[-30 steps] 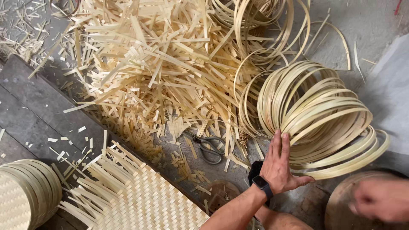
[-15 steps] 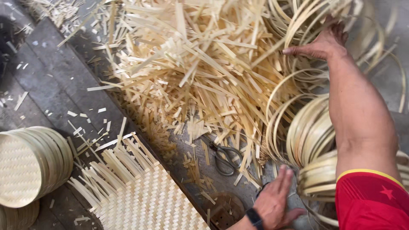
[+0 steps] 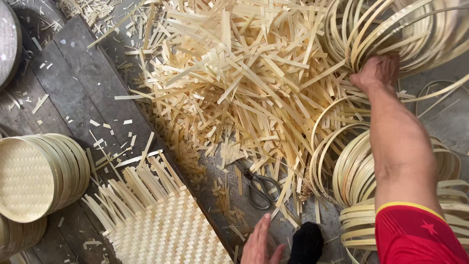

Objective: The person assembles a woven bamboo tray by placing a circular rim over a woven sheet, trimming the excess material with shears, and inserting a circular wooden base into the center.

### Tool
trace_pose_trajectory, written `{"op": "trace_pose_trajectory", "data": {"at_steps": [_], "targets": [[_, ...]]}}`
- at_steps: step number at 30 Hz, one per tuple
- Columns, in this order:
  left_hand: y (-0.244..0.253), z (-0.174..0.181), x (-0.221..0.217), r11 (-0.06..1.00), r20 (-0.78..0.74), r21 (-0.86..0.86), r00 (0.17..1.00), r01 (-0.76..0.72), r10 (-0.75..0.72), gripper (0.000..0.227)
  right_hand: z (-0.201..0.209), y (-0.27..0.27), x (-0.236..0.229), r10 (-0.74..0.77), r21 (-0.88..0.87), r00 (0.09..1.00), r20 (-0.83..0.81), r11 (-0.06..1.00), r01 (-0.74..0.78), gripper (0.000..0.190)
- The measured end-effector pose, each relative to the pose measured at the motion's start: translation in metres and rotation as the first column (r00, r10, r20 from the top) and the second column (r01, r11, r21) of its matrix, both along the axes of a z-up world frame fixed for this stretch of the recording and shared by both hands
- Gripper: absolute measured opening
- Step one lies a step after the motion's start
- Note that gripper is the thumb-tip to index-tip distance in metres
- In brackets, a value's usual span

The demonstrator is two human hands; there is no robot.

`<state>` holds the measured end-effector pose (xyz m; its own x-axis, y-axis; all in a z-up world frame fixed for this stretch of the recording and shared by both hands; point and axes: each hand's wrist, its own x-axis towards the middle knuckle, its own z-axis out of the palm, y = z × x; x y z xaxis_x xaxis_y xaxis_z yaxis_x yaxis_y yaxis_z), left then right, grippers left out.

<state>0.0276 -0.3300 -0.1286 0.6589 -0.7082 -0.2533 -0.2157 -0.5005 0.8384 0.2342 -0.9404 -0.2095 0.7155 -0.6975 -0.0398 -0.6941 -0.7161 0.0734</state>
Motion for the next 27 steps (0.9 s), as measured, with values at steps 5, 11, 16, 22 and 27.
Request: {"op": "trace_pose_trajectory", "data": {"at_steps": [5, 11, 16, 22, 27], "targets": [[0.038, 0.006, -0.007, 0.995, -0.069, 0.041, 0.994, -0.087, 0.090, 0.090, 0.068, -0.014, -0.035, -0.011, 0.067, 1.000, 0.015, 0.998, 0.010, 0.051], [0.069, 0.033, -0.006, 0.997, 0.060, -0.081, 0.998, -0.012, 0.016, 0.087, 0.176, -0.037, -0.139, 0.214, -0.051, 0.936, 0.280, 0.977, -0.208, 0.036], [0.092, 0.077, -0.012, 0.990, 0.023, -0.122, 0.997, 0.074, -0.071, 0.080, 0.252, 0.061, -0.273, 0.246, 0.203, 0.818, 0.520, 0.895, -0.398, 0.034], [0.147, 0.131, -0.044, 0.986, 0.283, -0.116, 0.956, 0.117, -0.080, 0.078, 0.219, 0.210, -0.374, 0.195, 0.203, 0.905, -0.379, 0.971, -0.124, 0.054], [0.197, 0.167, -0.062, 0.995, 0.331, -0.027, 0.940, 0.098, -0.084, 0.081, 0.216, 0.285, -0.391, 0.332, 0.115, 0.937, 0.109, 0.932, -0.344, 0.068]]}}
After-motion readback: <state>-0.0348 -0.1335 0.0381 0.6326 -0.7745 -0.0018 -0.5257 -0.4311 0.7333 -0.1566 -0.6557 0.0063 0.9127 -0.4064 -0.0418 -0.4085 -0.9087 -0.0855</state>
